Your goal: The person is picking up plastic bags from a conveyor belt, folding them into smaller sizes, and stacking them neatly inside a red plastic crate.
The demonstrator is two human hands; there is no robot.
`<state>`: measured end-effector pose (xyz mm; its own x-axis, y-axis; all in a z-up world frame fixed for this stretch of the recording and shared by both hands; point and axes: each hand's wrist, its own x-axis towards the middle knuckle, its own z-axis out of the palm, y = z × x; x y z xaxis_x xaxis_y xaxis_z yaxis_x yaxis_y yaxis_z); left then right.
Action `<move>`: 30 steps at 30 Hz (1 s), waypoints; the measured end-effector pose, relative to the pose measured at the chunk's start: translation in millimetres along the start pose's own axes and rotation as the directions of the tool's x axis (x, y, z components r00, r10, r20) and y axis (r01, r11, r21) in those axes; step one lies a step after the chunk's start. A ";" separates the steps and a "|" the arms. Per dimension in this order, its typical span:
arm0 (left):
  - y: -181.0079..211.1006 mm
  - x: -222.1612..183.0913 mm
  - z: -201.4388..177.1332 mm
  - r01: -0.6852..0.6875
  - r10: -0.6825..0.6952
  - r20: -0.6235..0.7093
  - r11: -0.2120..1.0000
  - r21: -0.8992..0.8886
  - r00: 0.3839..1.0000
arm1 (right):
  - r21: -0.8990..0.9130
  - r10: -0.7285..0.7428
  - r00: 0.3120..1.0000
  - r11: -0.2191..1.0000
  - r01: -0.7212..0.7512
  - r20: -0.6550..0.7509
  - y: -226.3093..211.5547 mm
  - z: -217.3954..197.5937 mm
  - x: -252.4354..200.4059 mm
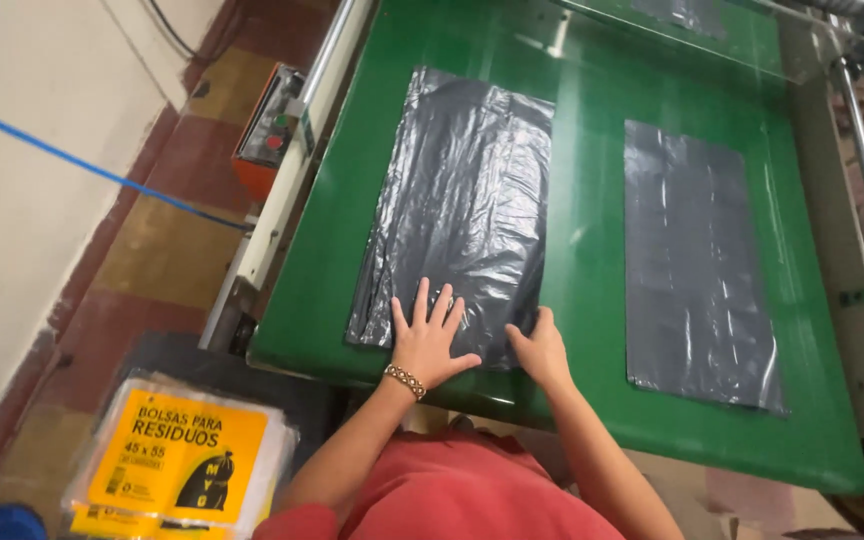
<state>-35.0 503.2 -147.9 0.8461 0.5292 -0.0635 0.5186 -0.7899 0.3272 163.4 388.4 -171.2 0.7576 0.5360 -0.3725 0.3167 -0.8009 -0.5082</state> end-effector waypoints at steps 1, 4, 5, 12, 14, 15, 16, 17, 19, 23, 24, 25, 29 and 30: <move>-1.7 -5.1 -1.3 0.011 -0.011 0.010 1.000 -0.002 1.000 | 0.073 -0.009 1.000 0.997 0.009 -0.004 1.2 1.6 -5.1; -10.9 -19.7 -3.7 0.044 -0.043 0.041 0.999 -0.007 0.998 | 0.200 -0.054 0.998 0.978 0.059 -0.033 -26.2 -16.0 -41.6; -14.9 -22.4 -6.1 0.055 -0.054 0.060 0.998 -0.006 0.997 | 0.258 -0.086 0.994 0.961 0.101 -0.068 -41.6 -26.9 -56.2; -77.4 -32.9 39.0 0.087 -0.060 -0.221 0.990 0.113 0.973 | 0.364 -0.186 0.969 0.901 0.235 -0.165 -41.6 -35.7 -73.1; -102.3 -31.7 66.6 0.150 0.046 -0.571 0.945 0.291 0.820 | 0.419 -0.342 0.912 0.811 0.408 -0.226 -10.7 -18.7 -51.6; -109.4 -38.1 67.5 0.138 0.060 -0.568 0.944 0.300 0.821 | 0.426 -0.333 0.913 0.809 0.405 -0.236 3.2 -13.7 -49.3; -116.7 -43.6 68.1 0.099 0.127 -0.596 0.938 0.332 0.793 | 0.456 -0.319 0.927 0.807 0.375 -0.198 16.8 -8.8 -46.4; -125.2 -48.5 68.1 0.062 0.194 -0.621 0.929 0.366 0.760 | 0.486 -0.306 0.939 0.804 0.344 -0.158 29.6 -3.0 -43.1; -96.1 -76.5 9.1 -0.063 0.224 -0.550 0.953 0.296 0.804 | 0.520 -0.253 0.966 0.819 0.243 -0.053 50.6 -8.8 -58.2; -82.8 -102.7 -30.1 -0.263 0.216 -0.277 0.954 -0.145 0.936 | 0.603 -0.164 0.909 0.790 -0.112 0.384 63.8 -53.1 -105.0; -82.0 -97.7 -38.2 -0.267 0.221 -0.275 0.953 -0.141 0.936 | 0.607 -0.164 0.910 0.787 -0.113 0.381 62.0 -67.8 -110.9; -79.6 -93.6 -45.3 -0.277 0.232 -0.222 0.940 -0.201 0.947 | 0.596 -0.177 0.835 0.776 -0.207 0.521 60.7 -83.8 -116.1; -67.0 -60.2 -74.0 -0.307 0.291 -0.098 0.903 -0.300 0.952 | 0.001 -0.193 0.801 0.972 0.233 0.567 21.4 -132.9 -114.6; -62.4 -51.3 -84.4 -0.307 0.294 -0.090 0.904 -0.297 0.952 | 0.009 -0.193 0.800 0.974 0.228 0.568 25.8 -129.2 -105.1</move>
<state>-121.1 551.5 -85.5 0.9466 0.2991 0.1202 0.1725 -0.7850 0.5950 165.7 277.0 -44.8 0.2211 0.7353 -0.6407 0.4759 -0.6548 -0.5872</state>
